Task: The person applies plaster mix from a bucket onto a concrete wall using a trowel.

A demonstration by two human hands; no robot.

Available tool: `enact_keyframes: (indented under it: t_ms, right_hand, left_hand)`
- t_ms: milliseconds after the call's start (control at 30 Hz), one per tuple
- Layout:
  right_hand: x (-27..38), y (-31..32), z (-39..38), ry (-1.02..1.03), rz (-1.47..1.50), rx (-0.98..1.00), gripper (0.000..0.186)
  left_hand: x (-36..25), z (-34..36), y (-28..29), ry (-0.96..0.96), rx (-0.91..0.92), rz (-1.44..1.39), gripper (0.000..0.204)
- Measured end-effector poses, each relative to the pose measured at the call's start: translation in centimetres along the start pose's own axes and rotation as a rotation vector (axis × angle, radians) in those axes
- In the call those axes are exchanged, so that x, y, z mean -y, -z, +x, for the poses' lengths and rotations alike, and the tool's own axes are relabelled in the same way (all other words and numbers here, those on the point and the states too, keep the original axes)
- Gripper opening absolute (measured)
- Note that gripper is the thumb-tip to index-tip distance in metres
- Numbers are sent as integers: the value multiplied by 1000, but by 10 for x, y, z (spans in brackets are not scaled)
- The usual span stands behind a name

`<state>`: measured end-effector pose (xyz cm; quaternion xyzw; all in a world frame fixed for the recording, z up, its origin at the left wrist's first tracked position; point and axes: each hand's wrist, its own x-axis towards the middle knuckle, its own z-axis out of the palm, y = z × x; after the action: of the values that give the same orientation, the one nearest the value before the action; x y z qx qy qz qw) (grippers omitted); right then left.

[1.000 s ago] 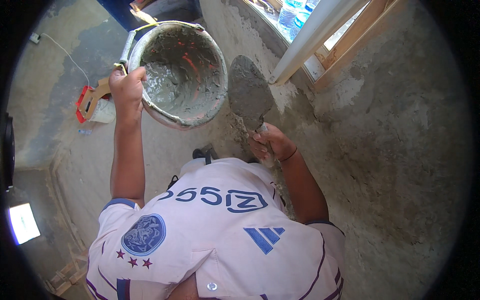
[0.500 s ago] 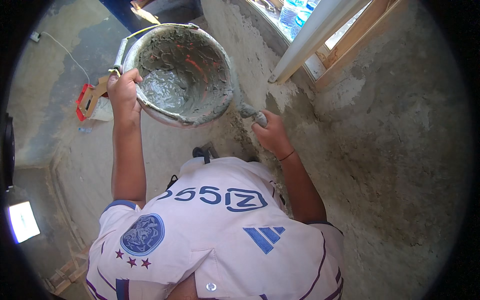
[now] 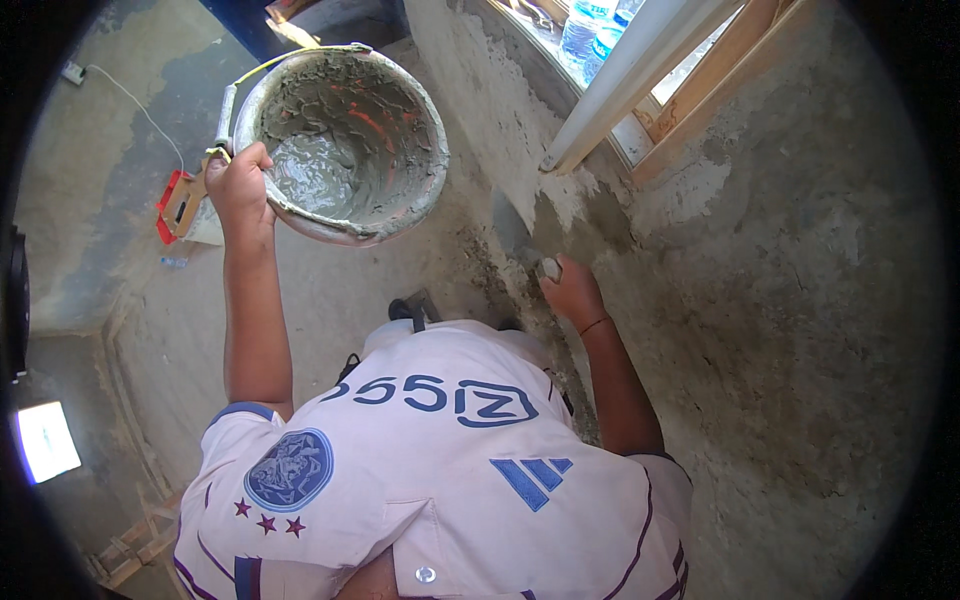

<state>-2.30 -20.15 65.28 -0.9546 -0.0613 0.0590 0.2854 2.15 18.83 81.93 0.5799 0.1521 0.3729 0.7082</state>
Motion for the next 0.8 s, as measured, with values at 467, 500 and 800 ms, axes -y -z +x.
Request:
enact_keyframes:
  t_ms: [467, 500, 800]
  right_hand:
    - [48, 23, -4, -209, 997, 358, 33]
    - [47, 22, -5, -189, 1125, 441, 36]
    - [58, 15, -17, -268, 1658, 632, 41]
  left_hand:
    - [7, -6, 8, 32, 83, 80, 20]
    - [10, -7, 10, 47, 75, 77, 20]
    - [32, -11, 7, 99, 47, 114, 19]
